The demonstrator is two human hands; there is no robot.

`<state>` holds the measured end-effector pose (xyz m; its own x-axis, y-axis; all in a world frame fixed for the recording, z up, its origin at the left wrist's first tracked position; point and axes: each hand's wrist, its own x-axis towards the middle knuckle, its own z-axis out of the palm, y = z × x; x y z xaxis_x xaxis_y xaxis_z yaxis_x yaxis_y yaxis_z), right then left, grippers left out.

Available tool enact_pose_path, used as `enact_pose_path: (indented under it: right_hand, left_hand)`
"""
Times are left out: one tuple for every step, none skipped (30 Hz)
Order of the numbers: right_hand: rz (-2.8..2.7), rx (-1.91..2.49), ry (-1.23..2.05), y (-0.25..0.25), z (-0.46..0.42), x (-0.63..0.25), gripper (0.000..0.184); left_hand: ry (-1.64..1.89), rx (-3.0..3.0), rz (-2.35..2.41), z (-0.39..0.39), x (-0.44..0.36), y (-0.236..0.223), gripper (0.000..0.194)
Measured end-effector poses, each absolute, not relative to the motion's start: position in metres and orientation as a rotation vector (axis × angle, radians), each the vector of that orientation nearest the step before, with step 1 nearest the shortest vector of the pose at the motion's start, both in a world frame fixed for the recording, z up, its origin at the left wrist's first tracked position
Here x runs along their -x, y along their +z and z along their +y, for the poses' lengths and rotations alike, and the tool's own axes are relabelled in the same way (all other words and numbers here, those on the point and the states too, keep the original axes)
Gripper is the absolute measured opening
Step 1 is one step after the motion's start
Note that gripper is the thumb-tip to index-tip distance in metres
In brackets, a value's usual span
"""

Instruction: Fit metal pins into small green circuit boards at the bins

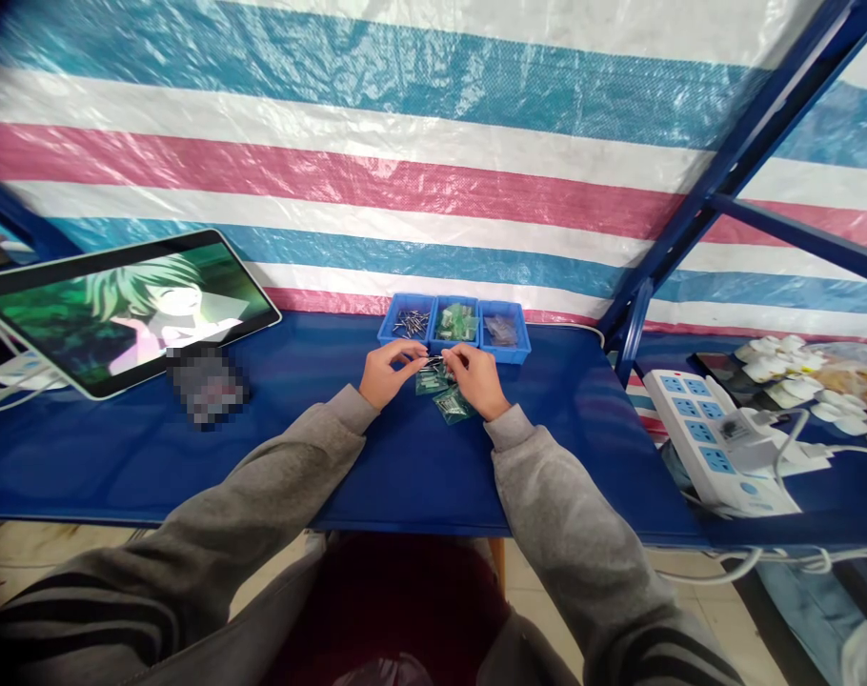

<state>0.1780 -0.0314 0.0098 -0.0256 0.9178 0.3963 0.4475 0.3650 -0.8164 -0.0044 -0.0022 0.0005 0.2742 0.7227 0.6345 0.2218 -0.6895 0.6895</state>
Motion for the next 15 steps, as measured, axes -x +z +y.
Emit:
enact_pose_path:
  right_hand:
    - [-1.639, 1.232, 0.604, 0.0093, -0.0315, -0.1779, 0.039]
    - [-1.636, 1.225, 0.609, 0.0089, -0.0316, -0.1778, 0.039]
    - [-1.635, 1.221, 0.613, 0.0087, -0.0317, -0.1777, 0.04]
    - [-1.634, 1.22, 0.617, 0.0086, -0.0319, -0.1776, 0.04]
    - [-1.634, 1.22, 0.621, 0.0086, -0.0321, -0.1775, 0.039]
    - [-1.632, 1.221, 0.626, 0.0086, -0.0323, -0.1774, 0.038]
    - [-1.625, 1.219, 0.632, 0.0086, -0.0325, -0.1774, 0.036]
    - [-1.613, 1.215, 0.638, 0.0086, -0.0327, -0.1775, 0.034]
    - [-1.599, 1.208, 0.64, 0.0085, -0.0328, -0.1776, 0.031]
    - [-1.586, 1.196, 0.637, 0.0085, -0.033, -0.1777, 0.029]
    - [-1.574, 1.183, 0.63, 0.0085, -0.0332, -0.1778, 0.027]
    - [-1.569, 1.167, 0.623, 0.0086, -0.0335, -0.1778, 0.026]
    - [-1.571, 1.15, 0.614, 0.0088, -0.0339, -0.1778, 0.025]
    - [-1.578, 1.134, 0.607, 0.0091, -0.0344, -0.1776, 0.025]
    - [-1.588, 1.118, 0.605, 0.0095, -0.0348, -0.1774, 0.024]
  left_hand:
    - [1.412, -2.078, 0.849, -0.0022, 0.0044, 0.0005, 0.027]
    - [1.412, -2.076, 0.849, -0.0022, 0.0044, 0.0006, 0.027]
    - [1.409, -2.073, 0.852, -0.0023, 0.0043, 0.0006, 0.027]
    - [1.404, -2.069, 0.859, -0.0023, 0.0042, 0.0007, 0.026]
    - [1.398, -2.065, 0.87, -0.0024, 0.0041, 0.0007, 0.026]
    - [1.391, -2.06, 0.883, -0.0023, 0.004, 0.0005, 0.026]
    - [1.384, -2.055, 0.897, -0.0022, 0.004, 0.0002, 0.027]
    - [1.379, -2.049, 0.908, -0.0018, 0.0041, -0.0002, 0.027]
    - [1.373, -2.042, 0.917, -0.0013, 0.0042, -0.0008, 0.027]
    - [1.367, -2.034, 0.922, -0.0007, 0.0044, -0.0015, 0.028]
    - [1.36, -2.025, 0.925, 0.0, 0.0046, -0.0023, 0.028]
    - [1.351, -2.018, 0.924, 0.0007, 0.0048, -0.003, 0.028]
    - [1.339, -2.012, 0.921, 0.0014, 0.0049, -0.0037, 0.028]
    - [1.329, -2.007, 0.917, 0.0019, 0.005, -0.0043, 0.029]
    - [1.322, -2.003, 0.913, 0.0023, 0.005, -0.0047, 0.029]
